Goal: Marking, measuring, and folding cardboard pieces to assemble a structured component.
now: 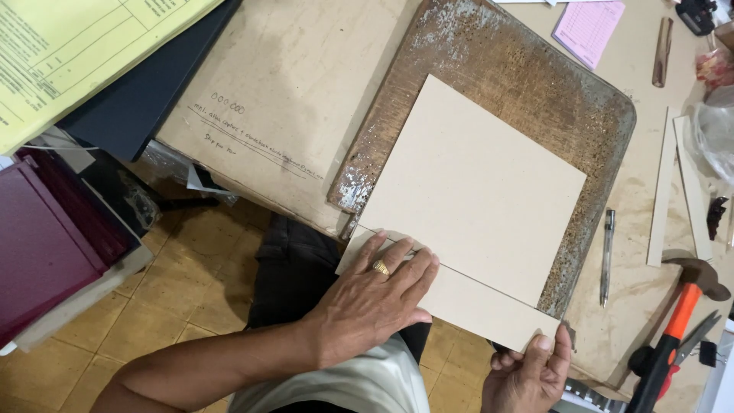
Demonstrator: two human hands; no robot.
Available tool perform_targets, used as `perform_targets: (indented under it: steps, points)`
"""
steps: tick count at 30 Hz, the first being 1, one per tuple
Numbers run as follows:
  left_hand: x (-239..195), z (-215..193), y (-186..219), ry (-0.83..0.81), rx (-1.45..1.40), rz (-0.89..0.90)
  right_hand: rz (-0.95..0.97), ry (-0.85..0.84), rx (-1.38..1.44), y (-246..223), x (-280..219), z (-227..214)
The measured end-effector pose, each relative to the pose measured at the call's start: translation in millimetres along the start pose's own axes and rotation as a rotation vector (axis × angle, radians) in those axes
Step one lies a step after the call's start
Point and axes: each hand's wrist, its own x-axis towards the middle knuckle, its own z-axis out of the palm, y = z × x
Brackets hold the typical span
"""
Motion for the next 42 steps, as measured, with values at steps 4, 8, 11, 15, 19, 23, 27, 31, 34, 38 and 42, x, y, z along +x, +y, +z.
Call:
perform_targets:
  steps: [4, 8, 11, 15, 19, 23, 27, 31, 34, 38, 42]
  points:
    - [0.7, 1.2, -0.3, 0.004, -0.042, -0.013, 0.012, 0.003, -0.012, -2.5, -1.4, 1.2]
    - [2.7, -3.1, -0.8, -0.004, -0.013, -0.013, 0.019, 0.002, -0.04, -1.3, 0.3, -0.1]
    - [4.0, -7.3, -1.8, -0.018, -0.029, -0.009, 0.004, 0.005, -0.026, -0.3, -0.1, 0.2]
    - [5.5, -11.4, -2.5, -0.01, 0.002, -0.008, 0.021, 0.02, -0.019, -7.2, -4.4, 5.8]
    - [5.8, -13.5, -3.0, -0.043, -0.004, 0.002, -0.018, 0.042, -0.006, 10.3, 4.2, 0.4]
    - [9.3, -10.1, -4.7, -0.131, 0.082, 0.052, 0.028, 0.019, 0.117, 25.9, 15.9, -12.4]
    - [5.9, -8.2, -5.9, -0.033, 0.127, 0.09, 0.016, 0.059, 0.147, 11.6, 6.0, -5.8]
    - [19.5, -27.2, -3.8, -0.031, 0.263, 0.111, 0.003, -0.018, 0.107, 1.2, 3.3, -3.0]
    - [24.0, -29.8, -1.8, -0.029, 0.3, 0.13, 0.021, -0.007, 0.088, -1.0, 4.7, -1.5]
    - [20.4, -26.1, 0.1, -0.038, 0.316, 0.112, 0.028, -0.003, 0.047, -2.3, 4.9, -1.7]
    - [19.6, -23.9, 2.5, -0.056, 0.368, 0.101, 0.039, -0.008, 0.069, -1.9, 5.1, -3.4]
